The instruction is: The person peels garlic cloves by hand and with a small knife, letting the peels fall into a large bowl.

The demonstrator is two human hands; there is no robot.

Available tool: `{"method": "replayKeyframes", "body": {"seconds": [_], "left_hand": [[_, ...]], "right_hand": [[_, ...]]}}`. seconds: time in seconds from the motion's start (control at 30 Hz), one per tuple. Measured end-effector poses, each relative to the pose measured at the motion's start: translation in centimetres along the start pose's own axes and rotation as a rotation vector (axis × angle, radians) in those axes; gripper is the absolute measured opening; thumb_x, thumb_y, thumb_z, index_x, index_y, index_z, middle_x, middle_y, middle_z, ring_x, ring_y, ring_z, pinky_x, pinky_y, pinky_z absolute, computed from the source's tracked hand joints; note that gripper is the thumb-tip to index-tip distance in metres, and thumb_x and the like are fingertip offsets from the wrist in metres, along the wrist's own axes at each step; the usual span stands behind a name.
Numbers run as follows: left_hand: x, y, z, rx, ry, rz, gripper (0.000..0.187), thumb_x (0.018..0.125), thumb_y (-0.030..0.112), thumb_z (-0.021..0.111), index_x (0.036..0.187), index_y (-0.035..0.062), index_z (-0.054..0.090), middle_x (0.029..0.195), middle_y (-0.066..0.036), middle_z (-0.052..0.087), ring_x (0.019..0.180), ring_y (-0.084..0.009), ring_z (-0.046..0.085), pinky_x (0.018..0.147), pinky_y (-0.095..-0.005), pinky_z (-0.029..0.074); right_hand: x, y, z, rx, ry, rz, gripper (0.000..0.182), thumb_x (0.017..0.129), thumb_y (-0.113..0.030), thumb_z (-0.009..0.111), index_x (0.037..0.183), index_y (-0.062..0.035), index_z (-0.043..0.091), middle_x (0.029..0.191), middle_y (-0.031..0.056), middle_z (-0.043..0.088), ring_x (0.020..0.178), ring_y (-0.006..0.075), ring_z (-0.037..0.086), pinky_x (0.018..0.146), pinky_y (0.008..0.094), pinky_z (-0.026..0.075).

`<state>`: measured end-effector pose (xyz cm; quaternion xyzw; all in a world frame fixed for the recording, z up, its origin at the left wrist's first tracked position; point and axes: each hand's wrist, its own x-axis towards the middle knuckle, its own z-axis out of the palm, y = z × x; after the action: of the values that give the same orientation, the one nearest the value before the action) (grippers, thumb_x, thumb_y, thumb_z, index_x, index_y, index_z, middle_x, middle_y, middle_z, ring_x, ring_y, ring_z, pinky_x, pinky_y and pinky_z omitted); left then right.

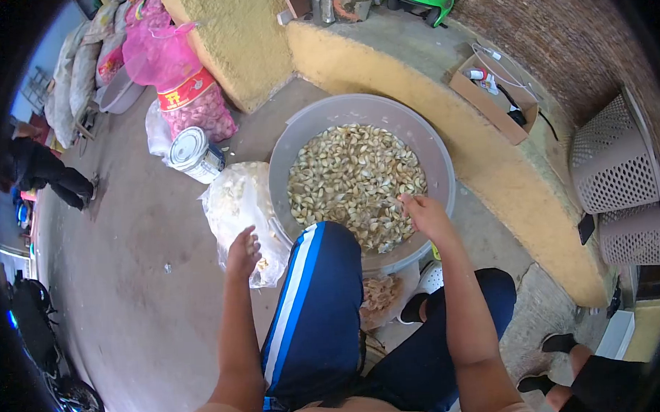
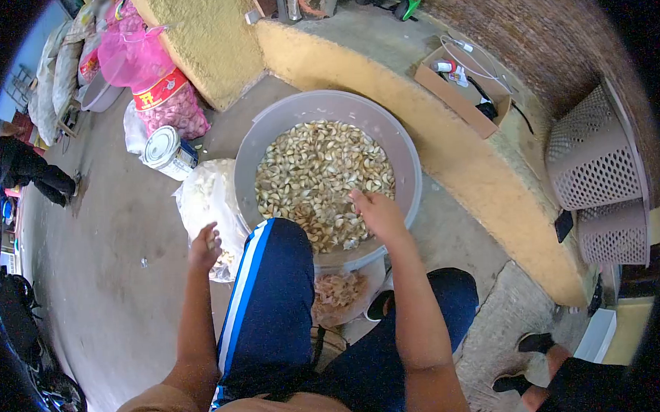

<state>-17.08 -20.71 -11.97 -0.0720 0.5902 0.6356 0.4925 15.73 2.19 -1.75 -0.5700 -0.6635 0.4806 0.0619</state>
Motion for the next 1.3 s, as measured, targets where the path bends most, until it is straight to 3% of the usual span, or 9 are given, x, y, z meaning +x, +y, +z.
{"method": "replayKeyframes", "body": {"seconds": [0.17, 0.23, 0.4, 0.57, 0.77, 0.97, 1.1, 1.17, 1.3], "left_hand": [[-4.9, 5.8, 11.4, 0.009, -0.365, 0.060, 0.033, 0.080, 0.027, 0.050, 0.106, 0.0057, 0.051, 0.080, 0.001, 0.051, 0.066, -0.0087, 0.047, 0.053, -0.0229, 0.033], [-7.4, 6.9, 15.9, 0.047, -0.513, 0.091, 0.038, 0.081, 0.023, 0.041, 0.112, 0.0014, 0.046, 0.085, -0.001, 0.052, 0.073, -0.0109, 0.048, 0.055, -0.0231, 0.036], [-9.7, 6.1, 23.8, -0.032, -0.830, 0.036, 0.041, 0.076, 0.017, 0.046, 0.112, -0.0016, 0.045, 0.090, -0.007, 0.053, 0.081, -0.0162, 0.052, 0.069, -0.0283, 0.044], [-11.3, 4.2, 27.5, -0.046, -0.858, 0.059, 0.035, 0.080, 0.010, 0.045, 0.111, -0.0033, 0.044, 0.095, -0.011, 0.053, 0.083, -0.0174, 0.053, 0.071, -0.0283, 0.047], [-11.1, 2.4, 27.0, 0.021, -0.803, 0.051, 0.028, 0.082, 0.013, 0.051, 0.106, -0.0004, 0.049, 0.084, -0.004, 0.053, 0.072, -0.0093, 0.050, 0.061, -0.0240, 0.044], [-11.5, 1.1, 27.3, 0.082, -0.785, 0.029, 0.021, 0.082, 0.017, 0.053, 0.098, 0.0028, 0.055, 0.075, 0.002, 0.051, 0.064, -0.0050, 0.045, 0.049, -0.0187, 0.035], [-11.4, 0.8, 27.3, 0.049, -0.845, -0.047, 0.020, 0.083, 0.017, 0.053, 0.097, 0.0032, 0.055, 0.070, 0.002, 0.050, 0.057, -0.0052, 0.043, 0.045, -0.0171, 0.033], [-11.2, 0.5, 27.5, 0.263, -0.820, 0.110, 0.019, 0.082, 0.016, 0.054, 0.095, 0.0020, 0.054, 0.068, 0.000, 0.051, 0.057, -0.0050, 0.045, 0.045, -0.0177, 0.034], [-12.1, 0.1, 28.2, 0.598, -0.660, 0.393, 0.021, 0.077, 0.011, 0.061, 0.092, 0.0003, 0.053, 0.069, -0.003, 0.054, 0.061, -0.0062, 0.049, 0.051, -0.0204, 0.040]], "right_hand": [[-0.6, -0.3, -0.3, 0.102, -0.023, -0.030, 0.046, 0.077, -0.047, 0.053, 0.067, -0.0016, 0.056, 0.053, 0.0047, 0.052, 0.041, 0.0131, 0.048, 0.044, 0.0291, 0.040], [-0.8, -0.5, -0.5, 0.086, -0.026, -0.039, 0.046, 0.076, -0.046, 0.055, 0.068, -0.0011, 0.056, 0.054, 0.0058, 0.053, 0.040, 0.0137, 0.048, 0.043, 0.0295, 0.040], [-0.4, 0.4, -0.9, -0.142, -0.050, -0.102, 0.049, 0.076, -0.048, 0.053, 0.077, 0.0013, 0.056, 0.067, 0.0160, 0.058, 0.057, 0.0257, 0.057, 0.055, 0.0360, 0.044], [-1.1, 0.8, -1.0, -0.301, 0.070, -0.202, 0.047, 0.078, -0.044, 0.049, 0.086, 0.0026, 0.055, 0.082, 0.0253, 0.057, 0.083, 0.0378, 0.054, 0.074, 0.0436, 0.040], [-1.2, 0.5, -1.9, -0.171, -0.041, -0.177, 0.037, 0.081, -0.034, 0.047, 0.092, 0.0013, 0.052, 0.082, 0.0249, 0.056, 0.081, 0.0388, 0.054, 0.072, 0.0433, 0.040], [-3.5, -1.4, -3.0, -0.134, 0.004, -0.286, 0.036, 0.074, -0.028, 0.061, 0.090, 0.0028, 0.050, 0.077, 0.0179, 0.059, 0.075, 0.0309, 0.057, 0.066, 0.0377, 0.043], [-3.5, -1.7, -2.9, 0.454, 0.014, -0.351, 0.031, 0.076, -0.025, 0.063, 0.089, -0.0010, 0.050, 0.069, 0.0049, 0.055, 0.061, 0.0150, 0.052, 0.054, 0.0287, 0.041], [-4.2, -2.6, -3.8, 0.729, -0.166, -0.280, 0.025, 0.078, -0.024, 0.061, 0.089, -0.0036, 0.050, 0.066, -0.0002, 0.051, 0.056, 0.0082, 0.048, 0.049, 0.0239, 0.039], [-4.8, -2.9, -3.5, 0.770, -0.067, -0.277, 0.021, 0.080, -0.022, 0.059, 0.088, -0.0052, 0.050, 0.061, -0.0023, 0.048, 0.051, 0.0044, 0.043, 0.046, 0.0192, 0.036]]}}
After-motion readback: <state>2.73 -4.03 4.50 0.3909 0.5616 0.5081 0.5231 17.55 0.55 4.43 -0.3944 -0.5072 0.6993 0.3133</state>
